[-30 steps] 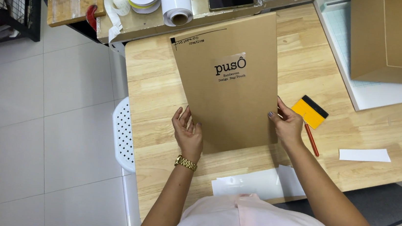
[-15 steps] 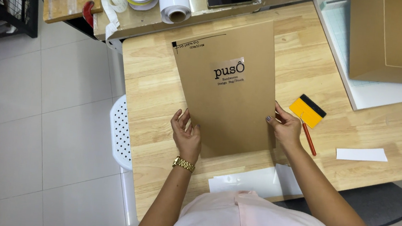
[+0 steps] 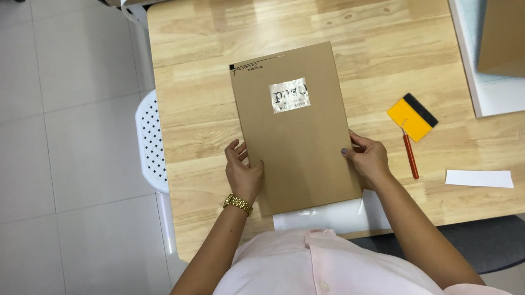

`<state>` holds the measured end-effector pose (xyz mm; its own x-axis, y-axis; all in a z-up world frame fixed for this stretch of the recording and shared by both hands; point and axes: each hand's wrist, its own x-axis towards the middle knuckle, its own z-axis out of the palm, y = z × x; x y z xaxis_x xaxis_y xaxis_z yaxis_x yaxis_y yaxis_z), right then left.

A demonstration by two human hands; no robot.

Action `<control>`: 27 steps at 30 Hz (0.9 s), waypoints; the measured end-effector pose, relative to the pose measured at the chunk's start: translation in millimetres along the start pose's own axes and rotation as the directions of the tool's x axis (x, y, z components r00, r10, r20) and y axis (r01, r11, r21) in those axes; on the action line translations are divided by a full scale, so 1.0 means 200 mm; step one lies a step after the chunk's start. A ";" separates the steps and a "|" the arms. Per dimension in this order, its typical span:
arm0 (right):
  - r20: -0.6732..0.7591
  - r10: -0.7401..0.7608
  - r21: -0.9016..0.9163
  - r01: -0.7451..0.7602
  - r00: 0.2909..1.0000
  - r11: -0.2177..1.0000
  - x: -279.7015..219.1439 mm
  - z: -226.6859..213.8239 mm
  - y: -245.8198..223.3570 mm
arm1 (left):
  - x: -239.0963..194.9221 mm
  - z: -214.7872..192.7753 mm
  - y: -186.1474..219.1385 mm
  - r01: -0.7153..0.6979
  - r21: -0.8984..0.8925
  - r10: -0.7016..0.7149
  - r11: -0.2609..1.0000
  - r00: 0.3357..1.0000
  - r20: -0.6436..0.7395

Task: The person is weeding a vinyl decal on a brown board, using a squeegee to press it down and a weeding tool to remove excess vinyl pieces.

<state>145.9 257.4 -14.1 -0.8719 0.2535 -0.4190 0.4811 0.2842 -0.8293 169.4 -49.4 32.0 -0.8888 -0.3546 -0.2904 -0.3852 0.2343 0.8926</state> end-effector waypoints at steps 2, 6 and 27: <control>0.011 0.013 -0.039 -0.013 1.000 0.999 0.01 0.00 0.00 | -0.01 0.00 0.01 0.031 0.028 -0.031 0.999 0.999 0.015; 0.041 0.023 -0.069 -0.020 0.999 0.997 -0.02 -0.01 -0.07 | 0.02 0.00 -0.04 0.058 0.052 -0.060 0.997 0.998 0.037; 0.349 -0.576 -0.380 0.674 0.739 0.634 0.64 0.27 -0.56 | 0.68 0.19 0.23 -0.534 0.375 0.320 0.758 0.805 0.499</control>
<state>-25.3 208.2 5.0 -0.9534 -0.2993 0.0387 -0.2476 0.7022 -0.6676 22.0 -51.5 20.2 -0.9631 0.2410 -0.1202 0.0890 0.7060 0.7026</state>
